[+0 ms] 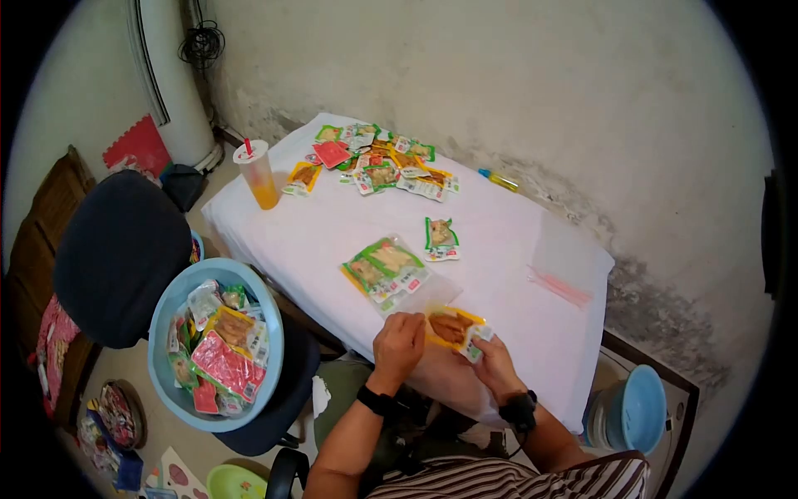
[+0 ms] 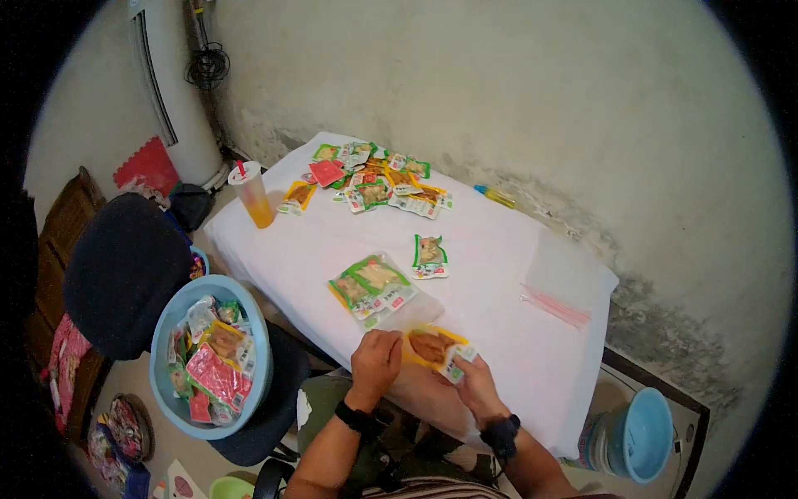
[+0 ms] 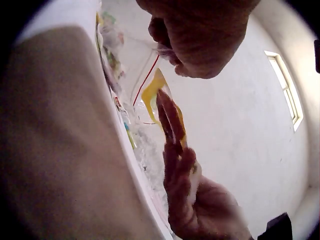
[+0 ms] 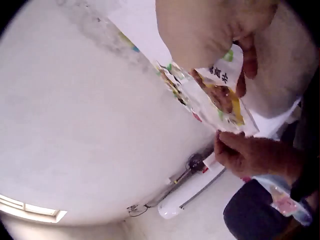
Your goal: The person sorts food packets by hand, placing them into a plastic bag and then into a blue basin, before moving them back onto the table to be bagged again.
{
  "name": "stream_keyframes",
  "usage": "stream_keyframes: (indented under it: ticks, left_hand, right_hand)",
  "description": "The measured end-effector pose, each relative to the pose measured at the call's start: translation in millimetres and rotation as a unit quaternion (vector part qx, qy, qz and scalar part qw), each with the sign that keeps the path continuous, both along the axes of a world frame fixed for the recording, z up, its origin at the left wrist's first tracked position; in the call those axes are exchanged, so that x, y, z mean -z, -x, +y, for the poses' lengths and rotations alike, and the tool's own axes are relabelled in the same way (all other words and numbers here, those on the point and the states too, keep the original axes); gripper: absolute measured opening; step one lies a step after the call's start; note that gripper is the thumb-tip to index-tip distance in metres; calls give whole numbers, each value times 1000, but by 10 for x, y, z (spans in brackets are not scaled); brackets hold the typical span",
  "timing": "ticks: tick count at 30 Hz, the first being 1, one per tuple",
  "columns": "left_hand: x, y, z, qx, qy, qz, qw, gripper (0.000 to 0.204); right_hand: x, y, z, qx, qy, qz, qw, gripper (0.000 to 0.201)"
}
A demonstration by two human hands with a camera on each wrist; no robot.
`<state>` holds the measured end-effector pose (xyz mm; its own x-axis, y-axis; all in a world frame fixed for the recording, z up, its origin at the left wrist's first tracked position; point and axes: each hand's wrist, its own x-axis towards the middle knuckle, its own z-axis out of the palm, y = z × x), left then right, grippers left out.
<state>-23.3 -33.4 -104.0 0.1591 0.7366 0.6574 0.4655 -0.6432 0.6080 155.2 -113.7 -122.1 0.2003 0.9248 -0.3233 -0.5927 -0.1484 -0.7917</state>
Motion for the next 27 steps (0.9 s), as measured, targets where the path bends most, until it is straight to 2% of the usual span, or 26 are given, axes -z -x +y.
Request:
stream_keyframes:
  ticks: [4, 5, 7, 8, 10, 11, 13, 17, 20, 23, 25, 27]
  left_hand:
    - [67, 19, 30, -3, -23, 10, 1000, 14]
    - [82, 12, 37, 3, -32, 6, 999, 14]
    - [87, -7, 45, 9, -35, -3, 999, 14]
    - [91, -15, 43, 15, -38, -13, 999, 14]
    - [95, -23, 45, 16, -39, -23, 999, 13]
    - [95, -6, 55, 15, -42, -35, 998, 13]
    - [74, 23, 61, 9, -42, -23, 999, 12]
    - [65, 17, 47, 14, -32, -16, 999, 11]
    - [34, 49, 46, 20, -28, -6, 999, 12]
    - [99, 75, 55, -1, -20, 11, 1000, 13]
    - [101, 91, 43, -1, -14, 9, 1000, 14]
    - [91, 113, 31, 0, -8, 7, 1000, 15]
  right_hand:
    - [-137, 404, 459, -2, -3, 66, 998, 28]
    - [-58, 462, 602, -3, -3, 66, 998, 28]
    - [129, 535, 897, -83, -88, 111, 986, 23]
    - [145, 540, 954, -83, -88, 112, 986, 23]
    - [91, 583, 1036, -102, 9, 87, 991, 18]
    - [130, 566, 1029, -103, 9, 88, 991, 18]
    - [228, 466, 1035, -109, 11, -152, 982, 18]
    - [255, 457, 1153, -90, -5, -165, 982, 18]
    - [45, 580, 1291, -77, -7, -135, 988, 20]
    - [-2, 590, 1279, -62, 21, -183, 981, 20]
    - [-35, 474, 1100, -109, 21, -327, 938, 19]
    - [-60, 340, 842, -89, 36, -369, 924, 17]
